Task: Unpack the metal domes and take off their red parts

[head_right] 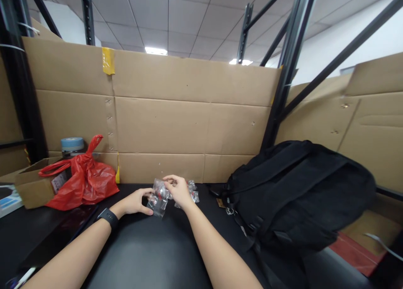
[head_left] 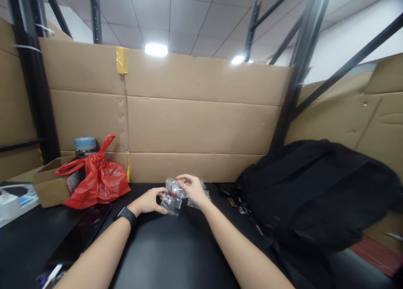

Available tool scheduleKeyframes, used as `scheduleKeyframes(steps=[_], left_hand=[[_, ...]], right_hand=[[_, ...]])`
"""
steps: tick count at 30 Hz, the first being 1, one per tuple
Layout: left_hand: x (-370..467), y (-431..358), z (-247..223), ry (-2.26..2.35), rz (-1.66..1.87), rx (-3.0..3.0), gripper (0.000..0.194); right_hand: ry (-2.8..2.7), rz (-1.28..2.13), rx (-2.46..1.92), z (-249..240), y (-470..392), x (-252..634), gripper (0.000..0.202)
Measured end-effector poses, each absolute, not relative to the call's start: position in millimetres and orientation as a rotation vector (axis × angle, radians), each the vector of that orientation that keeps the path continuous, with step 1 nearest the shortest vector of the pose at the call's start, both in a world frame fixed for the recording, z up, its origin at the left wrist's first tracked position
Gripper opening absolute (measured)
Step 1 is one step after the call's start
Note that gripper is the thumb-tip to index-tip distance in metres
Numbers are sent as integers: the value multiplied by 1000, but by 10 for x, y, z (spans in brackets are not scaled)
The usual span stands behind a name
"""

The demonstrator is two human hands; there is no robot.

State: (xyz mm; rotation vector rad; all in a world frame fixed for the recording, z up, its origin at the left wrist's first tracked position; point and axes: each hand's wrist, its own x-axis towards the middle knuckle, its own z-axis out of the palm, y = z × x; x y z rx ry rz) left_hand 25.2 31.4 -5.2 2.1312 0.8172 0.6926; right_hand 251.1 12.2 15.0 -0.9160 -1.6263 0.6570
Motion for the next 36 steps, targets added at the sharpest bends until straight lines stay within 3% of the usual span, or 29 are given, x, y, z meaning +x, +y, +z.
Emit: scheduleKeyframes(steps=[7,13,18,23,27,32,36], left_hand=[[271,314,-57,761,722,2018,68],[406,374,-96,825,1002,1911,38],[474,378,-75,902,1179,1800,43],[450,313,-22,945,1204,1785,39],[434,122,135,1061,1379,2212,24],[511,-121,297,974,1058,2872,43],[577,-86,281,1115,934,3054,18]], right_hand=[[-1666,637,-872,186,89,2555,27],[-1475,624,-859,177,127,2573,32],[-1510,770,-844,126,141,2594,52],[-1514,860,-859,48,179,2618,44],[-1431,753,-937,3,224,2628,43],[-1454,684,-969,-17,237,2604,45],[-1556,730,-913,64,174,2598,47]])
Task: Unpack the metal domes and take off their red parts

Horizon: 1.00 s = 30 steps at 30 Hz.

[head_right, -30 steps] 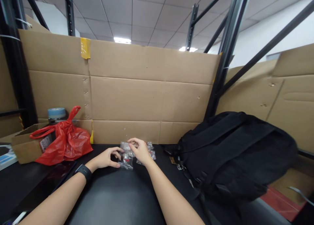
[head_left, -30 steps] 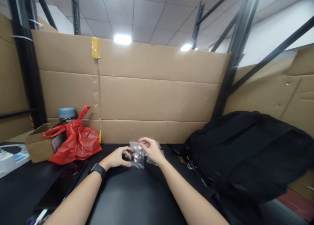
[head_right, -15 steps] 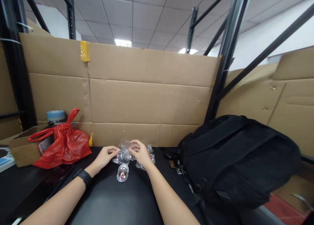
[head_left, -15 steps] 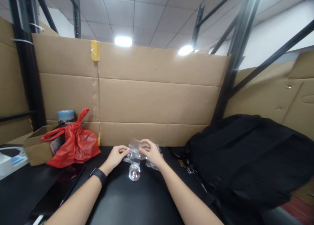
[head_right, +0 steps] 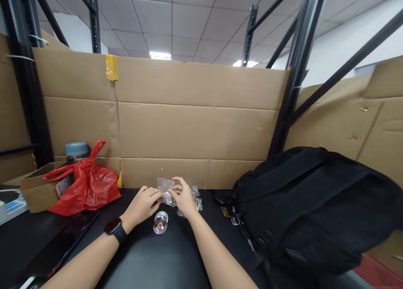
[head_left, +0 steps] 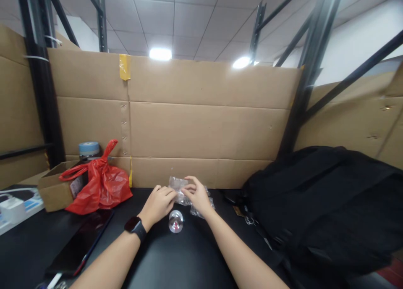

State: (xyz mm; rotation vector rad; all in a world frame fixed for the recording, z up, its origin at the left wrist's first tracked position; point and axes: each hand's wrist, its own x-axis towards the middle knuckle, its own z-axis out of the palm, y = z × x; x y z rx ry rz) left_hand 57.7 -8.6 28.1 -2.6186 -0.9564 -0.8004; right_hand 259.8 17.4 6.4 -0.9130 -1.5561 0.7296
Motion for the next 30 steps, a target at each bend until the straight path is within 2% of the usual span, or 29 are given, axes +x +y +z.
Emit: scheduleKeyframes(steps=[4,7,11,16,21,26,30], left_hand=[[411,75,262,-1182,-686,-2434,20],[177,194,221,-1481,-627,-2262,24],[0,286,97,-1799,-431,-2219,29],[85,290,-22,-1894,-436,-2206,45],[176,290,-77,-1945,-393,-2173,47],[183,326,-81,-1998,-435,-2237,49],[179,327,-60,-1998,-479,-2219,47]], right_hand=[[-1943,515,-1070,257,69,2800,37],[-2173,373,-1391,365,8,3064,24],[-2277,510,-1697,363,-52,3315,43],[-2261,518,-1769,339,-123,3271,56],[-2275,454,-1873,403,-168,3136,44],[-2329,386,-1961,467,-221,3093,43],[-2332,384,-1912,487,-253,3063,30]])
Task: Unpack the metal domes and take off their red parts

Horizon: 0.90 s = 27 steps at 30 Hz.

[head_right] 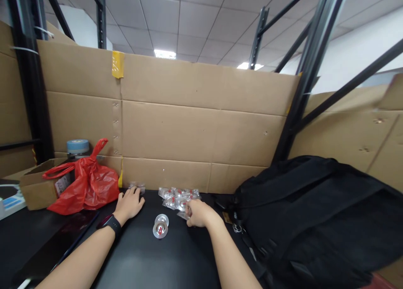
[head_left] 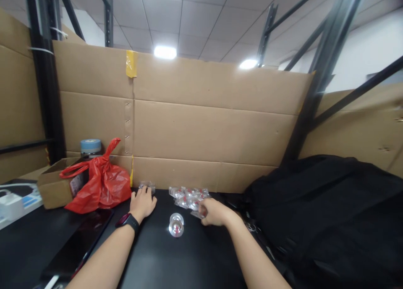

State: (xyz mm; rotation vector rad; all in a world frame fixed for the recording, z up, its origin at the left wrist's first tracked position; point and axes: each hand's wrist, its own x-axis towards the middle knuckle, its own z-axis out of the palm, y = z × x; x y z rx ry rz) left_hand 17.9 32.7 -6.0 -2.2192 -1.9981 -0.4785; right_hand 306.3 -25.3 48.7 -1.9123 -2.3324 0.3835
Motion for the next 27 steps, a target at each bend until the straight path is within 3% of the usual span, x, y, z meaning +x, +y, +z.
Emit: scheduleKeyframes(steps=[10,15,27], left_hand=[[169,330,-52,-1944,-529,-2234,39],[173,339,-36,-1971,-496,-2255,39],[171,317,-7,-1954,-460,-2254,37]], right_hand=[[-2332,575,-1541,545,-278,3174,5],[-2305,262,-1683,516,-243,3174,10],[-2278,304,-1427,519,-258,3089,21]])
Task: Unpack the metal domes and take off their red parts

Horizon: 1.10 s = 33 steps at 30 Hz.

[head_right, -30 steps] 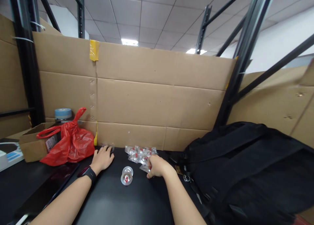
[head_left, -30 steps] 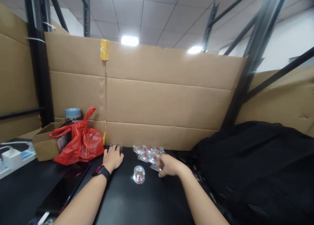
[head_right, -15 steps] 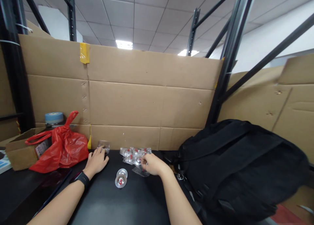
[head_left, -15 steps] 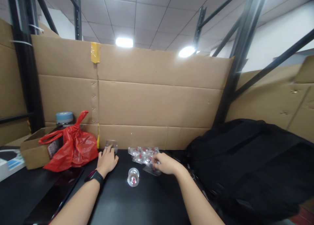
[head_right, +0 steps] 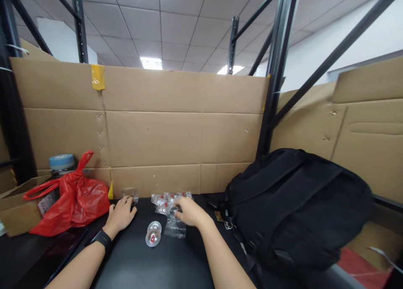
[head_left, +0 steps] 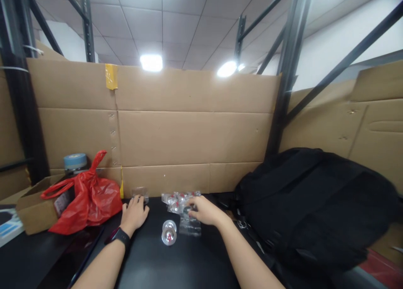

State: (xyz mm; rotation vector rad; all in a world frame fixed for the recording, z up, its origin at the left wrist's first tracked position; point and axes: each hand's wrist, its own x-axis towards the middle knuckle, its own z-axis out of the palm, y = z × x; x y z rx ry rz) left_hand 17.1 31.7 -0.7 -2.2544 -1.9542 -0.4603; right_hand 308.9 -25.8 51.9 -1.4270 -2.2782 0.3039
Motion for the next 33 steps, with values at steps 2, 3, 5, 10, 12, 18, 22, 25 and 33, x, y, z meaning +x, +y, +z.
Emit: scheduleKeyframes(steps=[2,3,5,10,12,18,22,25,33], left_hand=[[169,309,0,-1945,-461,-2257,37],[167,306,3,-1940,-456,-2261,36],[162,307,5,-1928,-451,-2260,37],[157,336,-9,-1903,-484,-2224,43],[163,337,-8,-1891,-478,-2231,41],[185,288,29,-1870,-487,-2266,38],[190,274,41,-1820,-524,-2263,37],[206,269,57,-1756,-589,-2263,33],[507,-80,277,-1121,-1043,-2624,45]], right_hand=[[-2266,328,-1390,515,-255,3070,21],[-2259,340,-1371,518,-256,3061,21],[-2242,359,-1331,543,-268,3041,20],[-2197,406,-1262,662,-328,3004,16],[-2188,416,-1230,681,-334,3008,14],[-1959,588,-1103,620,-262,3046,17],[-1754,602,-1035,573,-198,3042,26],[-1670,530,-1034,491,-122,3045,33],[-1557,530,-1089,245,-22,2985,43]])
